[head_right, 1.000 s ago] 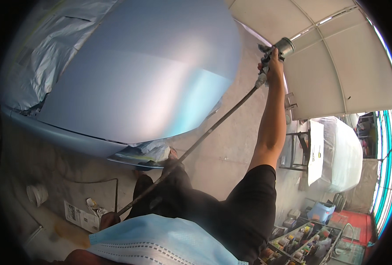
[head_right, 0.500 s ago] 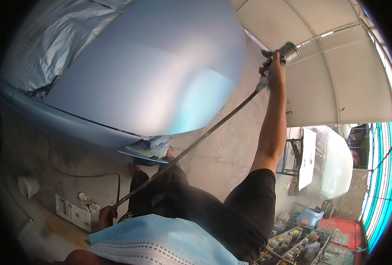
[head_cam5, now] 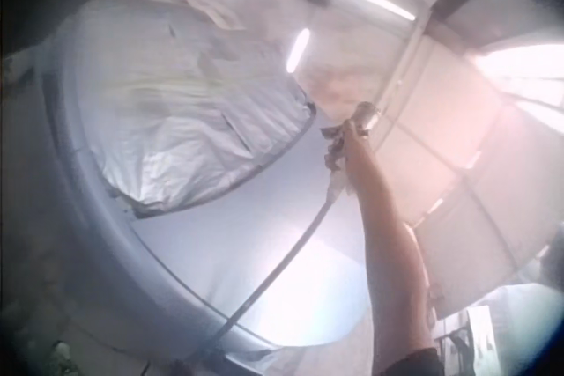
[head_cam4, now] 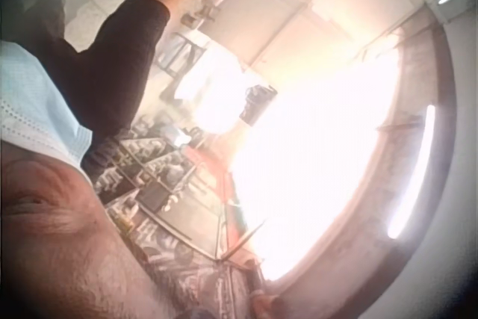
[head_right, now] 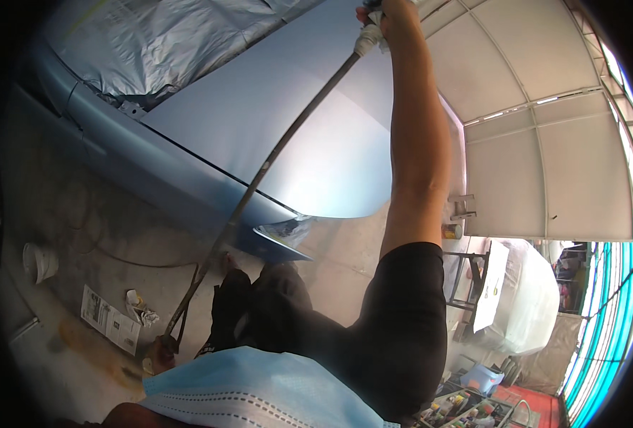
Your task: The person sprays paint onto a car body panel using a spray gun, then pours liquid from a large container into the spray gun cup, and continues painting the car hood.
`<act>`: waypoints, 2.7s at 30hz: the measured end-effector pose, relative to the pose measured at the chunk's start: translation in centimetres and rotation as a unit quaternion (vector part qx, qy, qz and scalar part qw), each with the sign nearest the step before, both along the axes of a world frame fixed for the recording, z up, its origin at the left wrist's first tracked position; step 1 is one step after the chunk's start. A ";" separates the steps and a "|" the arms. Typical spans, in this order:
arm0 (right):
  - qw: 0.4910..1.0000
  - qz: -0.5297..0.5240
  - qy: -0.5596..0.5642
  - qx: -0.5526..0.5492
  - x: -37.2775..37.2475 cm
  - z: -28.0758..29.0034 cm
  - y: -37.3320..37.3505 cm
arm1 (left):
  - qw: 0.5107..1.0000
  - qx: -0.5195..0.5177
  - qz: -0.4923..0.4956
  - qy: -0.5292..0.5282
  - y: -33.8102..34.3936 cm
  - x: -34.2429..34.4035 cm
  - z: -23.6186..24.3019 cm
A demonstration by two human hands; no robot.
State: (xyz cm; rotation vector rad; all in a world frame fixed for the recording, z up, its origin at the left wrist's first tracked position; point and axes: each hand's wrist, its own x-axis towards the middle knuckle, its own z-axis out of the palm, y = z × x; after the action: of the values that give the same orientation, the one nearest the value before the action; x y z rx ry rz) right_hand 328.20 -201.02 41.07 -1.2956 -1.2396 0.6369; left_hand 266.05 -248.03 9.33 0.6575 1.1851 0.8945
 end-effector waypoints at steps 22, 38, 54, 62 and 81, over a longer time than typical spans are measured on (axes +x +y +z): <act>0.914 -0.321 0.209 -0.138 31.3 -14.6 -31.5 | 0.958 0.035 -0.272 0.086 4.5 10.2 4.5; 0.895 -0.403 0.153 -0.117 24.7 -12.2 -31.9 | 0.973 -0.105 -0.202 -0.026 4.1 3.4 -5.2; 0.997 -0.056 0.050 -0.026 -7.5 -0.6 -7.7 | 0.959 -0.210 0.118 -0.147 0.0 -14.5 -8.6; 0.973 -0.152 0.152 -0.084 -0.3 -6.1 -13.1 | 0.987 -0.092 0.017 -0.129 3.4 -12.3 -3.4; 0.838 -0.483 0.234 -0.099 27.5 -19.4 -41.2 | 0.951 -0.089 -0.294 0.009 8.0 2.1 -4.5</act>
State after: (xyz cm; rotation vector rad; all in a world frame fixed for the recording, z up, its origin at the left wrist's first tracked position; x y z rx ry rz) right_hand 355.67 -242.20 21.62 -1.5984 -0.0314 0.2917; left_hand 268.14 -240.03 4.85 0.8126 0.9867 0.2752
